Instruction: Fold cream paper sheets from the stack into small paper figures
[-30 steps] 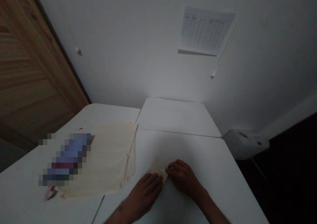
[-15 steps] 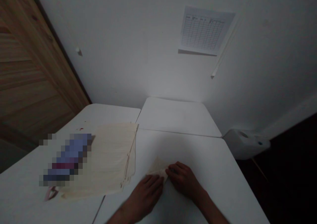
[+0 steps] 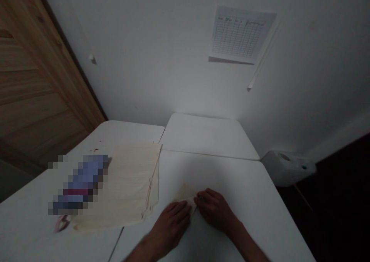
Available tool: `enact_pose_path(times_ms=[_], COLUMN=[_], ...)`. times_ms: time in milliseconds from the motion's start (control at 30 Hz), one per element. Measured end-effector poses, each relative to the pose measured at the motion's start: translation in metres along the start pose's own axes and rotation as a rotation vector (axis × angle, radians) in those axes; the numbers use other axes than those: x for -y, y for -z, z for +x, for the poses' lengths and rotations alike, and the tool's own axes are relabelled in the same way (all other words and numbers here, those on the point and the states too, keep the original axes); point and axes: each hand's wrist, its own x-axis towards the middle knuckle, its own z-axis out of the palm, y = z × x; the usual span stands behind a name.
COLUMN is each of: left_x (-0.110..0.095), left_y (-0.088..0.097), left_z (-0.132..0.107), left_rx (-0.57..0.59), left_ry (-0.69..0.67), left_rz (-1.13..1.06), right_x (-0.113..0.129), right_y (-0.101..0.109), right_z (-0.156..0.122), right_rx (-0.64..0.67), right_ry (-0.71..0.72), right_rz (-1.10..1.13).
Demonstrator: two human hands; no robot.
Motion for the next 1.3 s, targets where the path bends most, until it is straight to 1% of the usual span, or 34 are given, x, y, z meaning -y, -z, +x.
enact_pose_path(times_ms=[100,200,333,500,600,767,900,1100,1300], left_x=[-0.001,-0.001,-0.003,-0.004,-0.004,-0.004,-0.005,-0.005,-0.005], left_y=[-0.002,-0.001,0.002,0.001,0.0,0.002,0.006,0.014,0.011], left_z=[-0.002,-0.002,0.001,0.001,0.0,0.0,0.003,0.008,0.006], left_rx=[0.001,0.032,0.046,0.011,-0.003,0.026,0.034,0.063,0.04], left_ry=[-0.027,-0.05,-0.053,-0.064,-0.079,-0.082,-0.07,-0.055,-0.055], left_rz=[0.006,0.007,-0.001,0.001,0.013,0.012,-0.008,-0.029,-0.031], right_x=[0.001,0.003,0.006,0.008,0.007,0.006,0.005,0.005,0.006], right_y=[0.003,0.009,0.014,0.006,-0.001,-0.008,-0.009,-0.009,-0.01], right_z=[0.0,0.001,0.01,0.025,0.029,0.029,0.029,0.029,0.027], right_rx=[0.028,0.028,0.018,0.007,0.01,0.021,0.014,0.024,0.005], right_ry=[-0.021,-0.041,-0.114,-0.232,-0.269,-0.257,-0.265,-0.234,-0.201], right_rz=[0.028,0.096,0.177,0.144,0.17,0.261,0.302,0.286,0.25])
